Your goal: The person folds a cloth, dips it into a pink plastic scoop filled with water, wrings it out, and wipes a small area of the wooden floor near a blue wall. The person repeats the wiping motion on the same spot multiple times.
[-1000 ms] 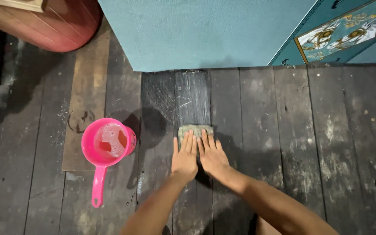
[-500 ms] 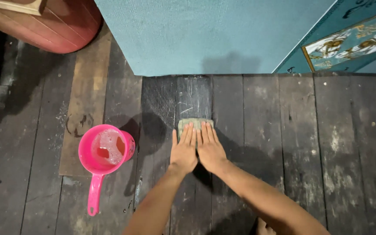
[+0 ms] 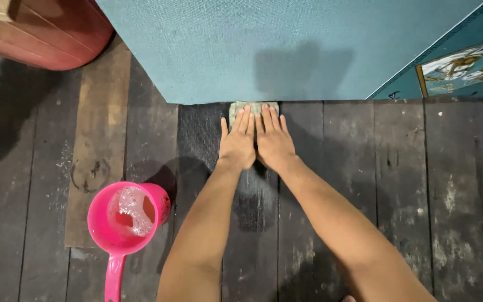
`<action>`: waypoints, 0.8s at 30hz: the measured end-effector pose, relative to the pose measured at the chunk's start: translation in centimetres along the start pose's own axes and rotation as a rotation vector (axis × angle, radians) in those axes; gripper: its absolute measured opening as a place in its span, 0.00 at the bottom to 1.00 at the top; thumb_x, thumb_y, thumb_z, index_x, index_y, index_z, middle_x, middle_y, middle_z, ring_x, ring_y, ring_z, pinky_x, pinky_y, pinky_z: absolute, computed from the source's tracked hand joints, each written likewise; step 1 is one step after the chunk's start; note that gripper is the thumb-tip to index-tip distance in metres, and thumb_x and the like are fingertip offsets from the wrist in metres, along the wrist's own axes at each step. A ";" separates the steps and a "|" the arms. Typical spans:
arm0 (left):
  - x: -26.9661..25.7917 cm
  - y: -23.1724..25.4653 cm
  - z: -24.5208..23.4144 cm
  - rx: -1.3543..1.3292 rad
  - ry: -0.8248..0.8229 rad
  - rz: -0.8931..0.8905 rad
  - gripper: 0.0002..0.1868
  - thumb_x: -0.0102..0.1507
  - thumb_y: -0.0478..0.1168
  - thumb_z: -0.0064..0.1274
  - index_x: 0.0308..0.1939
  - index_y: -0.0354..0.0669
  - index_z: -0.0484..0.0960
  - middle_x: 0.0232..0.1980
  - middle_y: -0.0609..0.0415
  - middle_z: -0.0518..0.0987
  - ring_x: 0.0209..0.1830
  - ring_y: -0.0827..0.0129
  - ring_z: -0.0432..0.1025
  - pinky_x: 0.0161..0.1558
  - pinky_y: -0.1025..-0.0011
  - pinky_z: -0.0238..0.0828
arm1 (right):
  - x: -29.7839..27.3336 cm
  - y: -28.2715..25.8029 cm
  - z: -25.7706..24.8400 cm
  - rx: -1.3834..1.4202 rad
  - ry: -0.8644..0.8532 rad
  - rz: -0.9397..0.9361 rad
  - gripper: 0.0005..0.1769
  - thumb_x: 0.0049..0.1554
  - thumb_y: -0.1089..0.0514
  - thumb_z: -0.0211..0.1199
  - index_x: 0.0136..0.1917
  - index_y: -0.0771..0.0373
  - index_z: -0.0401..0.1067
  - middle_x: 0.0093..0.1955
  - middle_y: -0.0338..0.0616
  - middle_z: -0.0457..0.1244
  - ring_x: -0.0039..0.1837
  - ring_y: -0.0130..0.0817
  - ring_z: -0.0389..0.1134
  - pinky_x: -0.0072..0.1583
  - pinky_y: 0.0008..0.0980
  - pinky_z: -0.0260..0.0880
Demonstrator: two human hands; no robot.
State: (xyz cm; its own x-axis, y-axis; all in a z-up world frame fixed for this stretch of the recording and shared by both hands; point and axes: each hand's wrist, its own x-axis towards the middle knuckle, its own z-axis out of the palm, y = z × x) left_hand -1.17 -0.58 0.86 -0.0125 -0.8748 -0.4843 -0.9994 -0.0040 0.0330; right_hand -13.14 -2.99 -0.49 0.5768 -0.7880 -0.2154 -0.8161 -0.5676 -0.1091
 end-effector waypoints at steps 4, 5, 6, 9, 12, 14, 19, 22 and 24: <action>0.0 -0.1 -1.2 -0.016 -0.036 0.004 0.44 0.64 0.36 0.34 0.82 0.43 0.33 0.86 0.54 0.26 0.85 0.63 0.22 0.78 0.40 0.18 | 0.7 0.2 -0.7 0.029 -0.065 0.017 0.36 0.63 0.62 0.41 0.83 0.66 0.44 0.87 0.58 0.31 0.86 0.55 0.30 0.80 0.58 0.31; 0.0 -0.1 -1.4 -0.021 -0.030 0.000 0.43 0.65 0.35 0.34 0.83 0.43 0.33 0.86 0.54 0.26 0.85 0.62 0.22 0.78 0.40 0.18 | 0.7 0.0 -1.1 0.037 -0.088 0.035 0.37 0.63 0.62 0.41 0.84 0.65 0.41 0.87 0.57 0.29 0.86 0.54 0.28 0.80 0.59 0.30; -0.1 -0.1 -1.7 -0.027 -0.024 -0.003 0.43 0.66 0.35 0.33 0.83 0.43 0.33 0.86 0.54 0.26 0.85 0.62 0.22 0.78 0.40 0.17 | 0.6 -0.2 -1.6 0.045 -0.111 0.054 0.37 0.63 0.62 0.40 0.84 0.63 0.39 0.87 0.55 0.26 0.87 0.53 0.26 0.80 0.59 0.29; -0.6 -0.3 -1.1 0.011 -0.022 0.012 0.42 0.66 0.35 0.33 0.82 0.42 0.34 0.86 0.54 0.26 0.86 0.62 0.23 0.79 0.40 0.19 | 0.2 0.4 0.2 0.057 -0.125 0.042 0.37 0.64 0.62 0.39 0.85 0.62 0.37 0.87 0.55 0.25 0.87 0.52 0.25 0.80 0.61 0.28; -4.7 0.5 -2.1 0.072 -0.051 0.045 0.43 0.66 0.39 0.34 0.82 0.43 0.33 0.86 0.52 0.27 0.85 0.61 0.23 0.79 0.40 0.18 | -2.6 -0.7 1.1 0.063 -0.134 0.045 0.38 0.63 0.60 0.38 0.84 0.61 0.38 0.87 0.56 0.27 0.87 0.53 0.26 0.80 0.62 0.30; -6.7 1.0 -0.6 0.067 -0.049 0.055 0.45 0.64 0.39 0.36 0.82 0.42 0.33 0.86 0.51 0.27 0.85 0.60 0.23 0.78 0.39 0.19 | -5.2 -2.0 0.8 0.041 -0.172 0.055 0.38 0.63 0.61 0.37 0.85 0.60 0.36 0.87 0.56 0.25 0.87 0.52 0.25 0.80 0.61 0.28; -12.7 2.9 3.3 0.017 -0.003 0.084 0.44 0.63 0.38 0.36 0.82 0.39 0.37 0.86 0.49 0.31 0.85 0.58 0.26 0.78 0.40 0.20 | -11.9 -4.0 3.4 -0.014 -0.152 0.062 0.37 0.63 0.60 0.36 0.85 0.58 0.37 0.88 0.53 0.29 0.87 0.49 0.27 0.80 0.60 0.24; -16.0 3.7 5.2 0.047 0.017 0.101 0.43 0.64 0.35 0.35 0.82 0.39 0.37 0.86 0.49 0.31 0.85 0.58 0.26 0.78 0.40 0.19 | -15.9 -5.9 3.4 0.002 -0.182 0.092 0.37 0.63 0.59 0.35 0.85 0.58 0.35 0.88 0.53 0.26 0.86 0.48 0.24 0.79 0.62 0.19; -17.9 4.3 5.7 0.083 -0.068 0.108 0.45 0.63 0.38 0.38 0.81 0.38 0.36 0.86 0.48 0.29 0.85 0.57 0.24 0.78 0.40 0.21 | -18.5 -7.2 1.5 -0.014 -0.174 0.041 0.38 0.61 0.60 0.38 0.84 0.61 0.39 0.87 0.57 0.31 0.86 0.51 0.28 0.79 0.63 0.24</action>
State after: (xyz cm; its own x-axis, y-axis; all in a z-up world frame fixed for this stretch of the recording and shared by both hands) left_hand -5.42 17.82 4.72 -0.1196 -0.8332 -0.5399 -0.9912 0.1311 0.0173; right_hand -18.02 16.00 2.77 0.5275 -0.7577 -0.3842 -0.8373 -0.5403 -0.0840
